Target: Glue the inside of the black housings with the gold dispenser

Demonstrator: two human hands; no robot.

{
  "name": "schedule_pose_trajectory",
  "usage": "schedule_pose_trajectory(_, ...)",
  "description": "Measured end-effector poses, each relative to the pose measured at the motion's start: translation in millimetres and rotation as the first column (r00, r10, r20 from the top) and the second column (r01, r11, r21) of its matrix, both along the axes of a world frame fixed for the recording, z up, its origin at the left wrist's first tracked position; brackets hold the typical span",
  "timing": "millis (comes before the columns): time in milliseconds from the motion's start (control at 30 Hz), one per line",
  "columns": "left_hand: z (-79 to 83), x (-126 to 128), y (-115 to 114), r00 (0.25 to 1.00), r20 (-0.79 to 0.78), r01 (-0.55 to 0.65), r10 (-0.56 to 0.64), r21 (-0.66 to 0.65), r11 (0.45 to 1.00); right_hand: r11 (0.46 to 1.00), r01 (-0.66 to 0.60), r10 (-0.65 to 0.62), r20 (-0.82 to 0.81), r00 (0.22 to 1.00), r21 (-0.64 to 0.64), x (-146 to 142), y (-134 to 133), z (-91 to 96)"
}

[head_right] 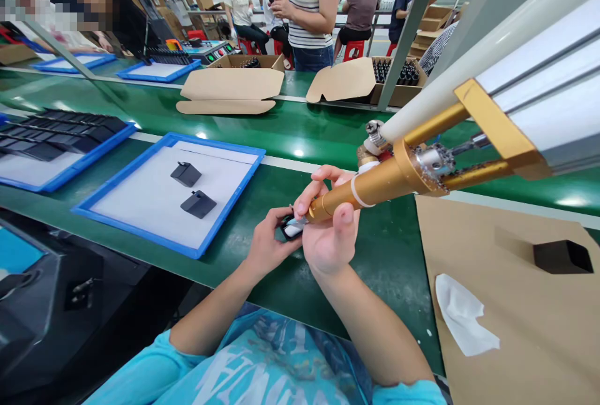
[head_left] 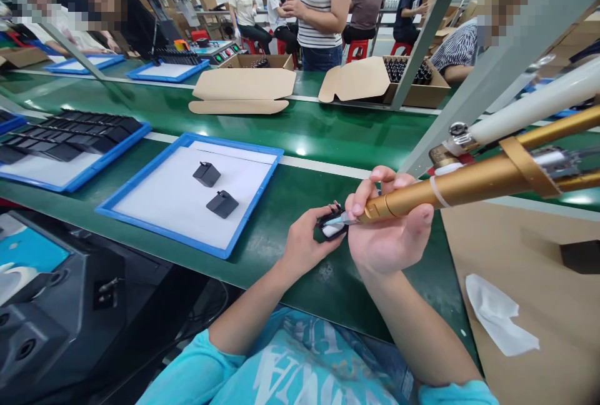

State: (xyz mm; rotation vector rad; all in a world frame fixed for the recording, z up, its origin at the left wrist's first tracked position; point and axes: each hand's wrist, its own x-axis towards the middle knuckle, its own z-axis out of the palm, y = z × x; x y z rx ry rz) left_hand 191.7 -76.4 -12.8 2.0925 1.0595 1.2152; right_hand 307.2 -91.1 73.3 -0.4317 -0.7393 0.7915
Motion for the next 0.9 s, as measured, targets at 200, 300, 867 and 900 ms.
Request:
schedule_pose_trajectory(200,-0.8,1,1,1.0,-0.024,-0.01,0.01,-0.038,0.999,0.999,0.023,-0.023,-0.005,1.0,-0.028,0,0,1.1)
schedule_pose_trajectory(300,-0.9,1,1,1.0,-0.021,-0.004,0.003,-0.061,0.998,0.999,0.027,-0.027,0.002,1.0,-0.038,0,1,0.5)
schedule_pose_trajectory(867,-22.4,-48,19,0.949,-0.294,0.014,-0.113,-0.321,0.947,0.997,0.073,-0.073,-0.019,0.997,-0.013,5,10,-2.7)
schedule_pose_trajectory(900,-25.9,-52,21,0.941,-0.308,0.028,-0.138,-0.337,0.941,0.997,0.072,-0.072,-0.012,0.997,-0.011,6,10,-2.7)
